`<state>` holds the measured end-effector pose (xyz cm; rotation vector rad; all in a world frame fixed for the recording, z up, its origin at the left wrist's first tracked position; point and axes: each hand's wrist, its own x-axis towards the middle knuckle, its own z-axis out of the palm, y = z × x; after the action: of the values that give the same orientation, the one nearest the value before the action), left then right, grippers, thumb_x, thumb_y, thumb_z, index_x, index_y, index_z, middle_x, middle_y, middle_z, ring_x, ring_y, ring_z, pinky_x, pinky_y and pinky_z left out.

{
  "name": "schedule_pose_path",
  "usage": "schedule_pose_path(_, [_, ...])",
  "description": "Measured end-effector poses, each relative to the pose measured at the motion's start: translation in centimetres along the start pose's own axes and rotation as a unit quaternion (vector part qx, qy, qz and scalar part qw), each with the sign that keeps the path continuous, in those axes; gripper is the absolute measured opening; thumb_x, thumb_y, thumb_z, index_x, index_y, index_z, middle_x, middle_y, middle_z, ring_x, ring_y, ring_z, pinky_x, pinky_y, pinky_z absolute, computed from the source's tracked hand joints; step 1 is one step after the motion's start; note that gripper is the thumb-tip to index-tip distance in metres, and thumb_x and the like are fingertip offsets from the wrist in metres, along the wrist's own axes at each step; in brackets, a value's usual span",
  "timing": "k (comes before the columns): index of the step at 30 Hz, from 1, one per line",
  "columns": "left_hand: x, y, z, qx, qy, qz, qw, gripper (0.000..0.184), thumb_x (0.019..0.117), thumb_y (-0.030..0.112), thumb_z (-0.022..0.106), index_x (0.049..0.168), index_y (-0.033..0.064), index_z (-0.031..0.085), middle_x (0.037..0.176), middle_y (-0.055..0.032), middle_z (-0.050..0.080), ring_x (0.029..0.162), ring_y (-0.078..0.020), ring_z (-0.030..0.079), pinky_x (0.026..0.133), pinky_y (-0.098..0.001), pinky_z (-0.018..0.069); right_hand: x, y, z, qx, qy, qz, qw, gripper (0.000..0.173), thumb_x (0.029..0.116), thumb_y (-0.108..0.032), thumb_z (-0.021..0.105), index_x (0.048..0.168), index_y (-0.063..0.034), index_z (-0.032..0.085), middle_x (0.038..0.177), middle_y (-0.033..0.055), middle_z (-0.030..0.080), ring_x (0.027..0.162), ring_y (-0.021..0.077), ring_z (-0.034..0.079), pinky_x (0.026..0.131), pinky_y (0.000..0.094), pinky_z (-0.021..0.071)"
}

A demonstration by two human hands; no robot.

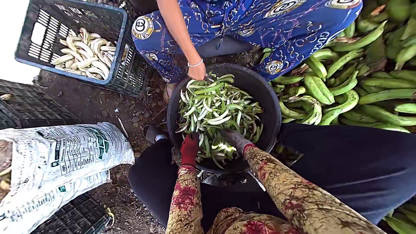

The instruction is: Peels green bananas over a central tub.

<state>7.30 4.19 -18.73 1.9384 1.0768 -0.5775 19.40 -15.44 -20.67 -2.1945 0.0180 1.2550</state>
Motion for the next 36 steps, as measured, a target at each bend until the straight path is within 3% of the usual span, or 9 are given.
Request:
schedule_pose_path(4, [-0.4,0.0,-0.3,-0.045,-0.009,0.013,0.999,0.051,0.1093,0.045,0.039,0.140,0.0085,0.057,0.122,-0.0193,0.068,0.111,-0.0330,0.067,0.097,-0.0553,0.0524,-0.7,2.4,-4.6,-0.053,0.162,0.050,0.984,0.049,0.1039,-0.044,0.050,0.143,-0.0154,0.058,0.143,0.0200,0.057,0.134,0.0385,0.052,0.111,0.0618,0.0404])
schedule_pose_path(7, [-1.0,0.2,-0.4,-0.087,-0.004,0.030,0.996,0.050,0.1083,0.045,0.042,0.141,0.0105,0.058,0.117,-0.0175,0.069,0.103,-0.0303,0.069,0.091,-0.0526,0.0555,-2.6,2.4,-5.7,-0.063,0.196,0.054,0.977,0.052,0.1042,-0.044,0.048,0.149,-0.0180,0.052,0.146,0.0205,0.054,0.134,0.0403,0.052,0.109,0.0627,0.0415])
schedule_pose_path(13, [-4.2,1.7,-4.4,-0.192,-0.032,0.085,0.977,0.042,0.1085,0.035,0.048,0.143,0.0126,0.056,0.106,-0.0116,0.070,0.081,-0.0191,0.069,0.074,-0.0397,0.0596,-4.4,0.7,0.5,-0.002,-0.035,0.057,0.998,0.043,0.1037,-0.042,0.049,0.131,-0.0123,0.064,0.113,0.0161,0.071,0.096,0.0314,0.072,0.085,0.0551,0.0578])
schedule_pose_path(17, [-5.5,1.7,-7.7,-0.252,-0.036,0.119,0.960,0.043,0.1064,0.037,0.052,0.142,0.0118,0.057,0.097,-0.0068,0.069,0.074,-0.0156,0.068,0.064,-0.0343,0.0601,-1.8,1.3,4.6,-0.029,-0.001,0.102,0.994,0.059,0.0993,-0.047,0.056,0.144,-0.0085,0.054,0.134,0.0234,0.061,0.125,0.0403,0.059,0.104,0.0637,0.0455])
schedule_pose_path(21, [-5.3,1.2,-8.7,-0.384,-0.052,0.059,0.920,0.040,0.1097,0.028,0.045,0.142,0.0055,0.052,0.089,-0.0099,0.068,0.066,-0.0170,0.067,0.055,-0.0311,0.0580,-0.3,-0.7,6.7,0.018,0.054,0.164,0.985,0.072,0.0978,-0.052,0.060,0.149,-0.0031,0.046,0.145,0.0268,0.052,0.136,0.0421,0.049,0.112,0.0609,0.0392])
schedule_pose_path(24, [-3.3,1.6,-7.8,-0.406,-0.052,-0.006,0.912,0.037,0.1100,0.030,0.047,0.137,0.0062,0.053,0.079,-0.0096,0.063,0.057,-0.0168,0.061,0.049,-0.0310,0.0536,1.1,-1.6,7.7,0.062,0.093,0.213,0.971,0.077,0.0943,-0.053,0.065,0.150,-0.0039,0.045,0.143,0.0250,0.055,0.134,0.0389,0.052,0.111,0.0579,0.0414])
schedule_pose_path(31, [-1.0,3.2,-6.9,-0.366,-0.101,0.071,0.922,0.045,0.1055,0.031,0.053,0.144,0.0082,0.052,0.089,-0.0082,0.066,0.065,-0.0165,0.063,0.055,-0.0316,0.0555,2.8,-1.5,9.5,0.079,0.184,0.251,0.947,0.073,0.0924,-0.050,0.068,0.153,-0.0143,0.045,0.148,0.0232,0.051,0.136,0.0387,0.051,0.111,0.0586,0.0422])
schedule_pose_path(34, [-0.8,3.0,-6.8,-0.353,-0.091,0.067,0.929,0.043,0.1060,0.031,0.052,0.143,0.0083,0.052,0.090,-0.0087,0.067,0.067,-0.0167,0.065,0.057,-0.0321,0.0564,0.7,0.6,9.1,-0.008,0.110,0.161,0.981,0.049,0.1054,-0.040,0.051,0.149,-0.0189,0.053,0.153,0.0240,0.046,0.142,0.0434,0.042,0.115,0.0618,0.0355])
schedule_pose_path(36, [-0.6,2.7,-6.8,-0.343,-0.064,0.071,0.935,0.041,0.1065,0.030,0.051,0.142,0.0078,0.053,0.088,-0.0086,0.066,0.064,-0.0158,0.063,0.056,-0.0319,0.0553,-0.5,2.6,7.6,0.051,0.086,0.141,0.985,0.049,0.1030,-0.049,0.052,0.134,-0.0131,0.066,0.136,0.0219,0.061,0.130,0.0400,0.054,0.107,0.0617,0.0425])
